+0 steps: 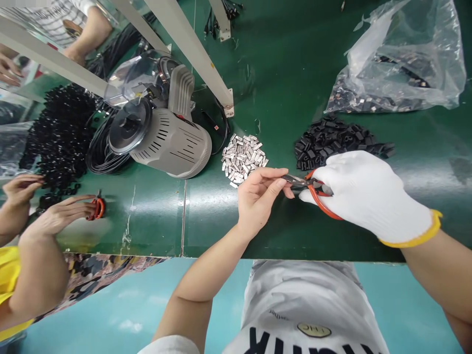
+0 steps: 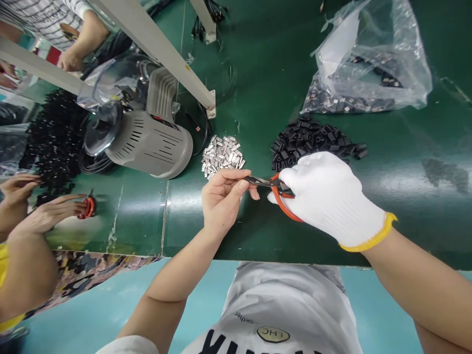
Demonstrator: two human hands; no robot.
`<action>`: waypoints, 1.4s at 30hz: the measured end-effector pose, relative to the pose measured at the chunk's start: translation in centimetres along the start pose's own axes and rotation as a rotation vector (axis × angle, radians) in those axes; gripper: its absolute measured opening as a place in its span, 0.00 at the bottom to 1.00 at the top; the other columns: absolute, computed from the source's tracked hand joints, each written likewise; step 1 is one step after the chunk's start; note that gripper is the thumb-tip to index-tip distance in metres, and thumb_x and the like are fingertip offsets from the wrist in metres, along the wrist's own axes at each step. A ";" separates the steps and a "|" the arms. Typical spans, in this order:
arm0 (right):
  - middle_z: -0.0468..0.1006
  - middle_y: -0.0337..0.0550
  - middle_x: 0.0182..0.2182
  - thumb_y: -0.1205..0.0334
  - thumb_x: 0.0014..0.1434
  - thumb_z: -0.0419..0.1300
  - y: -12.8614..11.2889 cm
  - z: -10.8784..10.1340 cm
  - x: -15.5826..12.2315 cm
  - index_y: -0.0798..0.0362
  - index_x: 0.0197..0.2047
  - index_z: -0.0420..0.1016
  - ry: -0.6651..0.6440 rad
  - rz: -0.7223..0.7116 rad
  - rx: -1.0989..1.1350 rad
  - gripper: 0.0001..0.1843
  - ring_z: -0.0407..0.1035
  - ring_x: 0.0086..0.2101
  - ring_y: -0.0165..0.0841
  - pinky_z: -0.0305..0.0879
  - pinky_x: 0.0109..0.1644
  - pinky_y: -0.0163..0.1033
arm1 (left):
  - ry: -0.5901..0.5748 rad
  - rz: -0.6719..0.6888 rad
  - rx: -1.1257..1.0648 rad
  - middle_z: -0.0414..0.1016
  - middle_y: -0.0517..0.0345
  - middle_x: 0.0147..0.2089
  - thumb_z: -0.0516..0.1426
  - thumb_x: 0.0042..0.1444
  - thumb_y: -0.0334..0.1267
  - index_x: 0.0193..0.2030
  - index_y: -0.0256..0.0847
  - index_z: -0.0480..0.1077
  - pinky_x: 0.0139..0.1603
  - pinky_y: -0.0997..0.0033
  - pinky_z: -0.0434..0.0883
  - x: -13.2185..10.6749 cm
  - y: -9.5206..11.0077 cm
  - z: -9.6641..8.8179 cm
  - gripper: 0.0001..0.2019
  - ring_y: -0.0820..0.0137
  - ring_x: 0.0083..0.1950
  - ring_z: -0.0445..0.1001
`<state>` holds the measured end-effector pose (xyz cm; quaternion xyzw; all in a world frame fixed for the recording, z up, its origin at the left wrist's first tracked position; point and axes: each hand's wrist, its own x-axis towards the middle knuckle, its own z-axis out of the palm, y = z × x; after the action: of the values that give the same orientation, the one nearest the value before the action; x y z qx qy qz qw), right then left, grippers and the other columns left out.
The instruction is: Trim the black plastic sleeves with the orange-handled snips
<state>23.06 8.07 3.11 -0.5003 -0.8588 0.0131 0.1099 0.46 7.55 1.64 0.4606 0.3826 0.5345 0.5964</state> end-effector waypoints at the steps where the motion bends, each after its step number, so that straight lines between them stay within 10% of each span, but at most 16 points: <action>1: 0.65 0.44 0.24 0.43 0.66 0.56 0.0 0.1 0.0 0.48 0.27 0.66 -0.001 0.004 -0.004 0.22 0.56 0.32 0.39 0.45 0.40 0.42 | -0.002 0.004 0.006 0.83 0.57 0.34 0.68 0.62 0.40 0.47 0.39 0.79 0.41 0.67 0.79 0.0 0.0 0.0 0.10 0.71 0.32 0.83; 42: 0.61 0.40 0.21 0.41 0.64 0.59 -0.9 0.3 0.0 0.49 0.25 0.58 0.043 -0.040 0.004 0.25 0.52 0.28 0.34 0.45 0.38 0.41 | -0.006 -0.003 -0.010 0.81 0.59 0.31 0.66 0.64 0.45 0.46 0.39 0.77 0.36 0.68 0.78 -0.3 0.2 0.3 0.11 0.71 0.29 0.81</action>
<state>22.26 7.65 2.94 -0.4830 -0.8660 0.0017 0.1294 0.65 7.18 1.95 0.4585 0.3789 0.5344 0.6006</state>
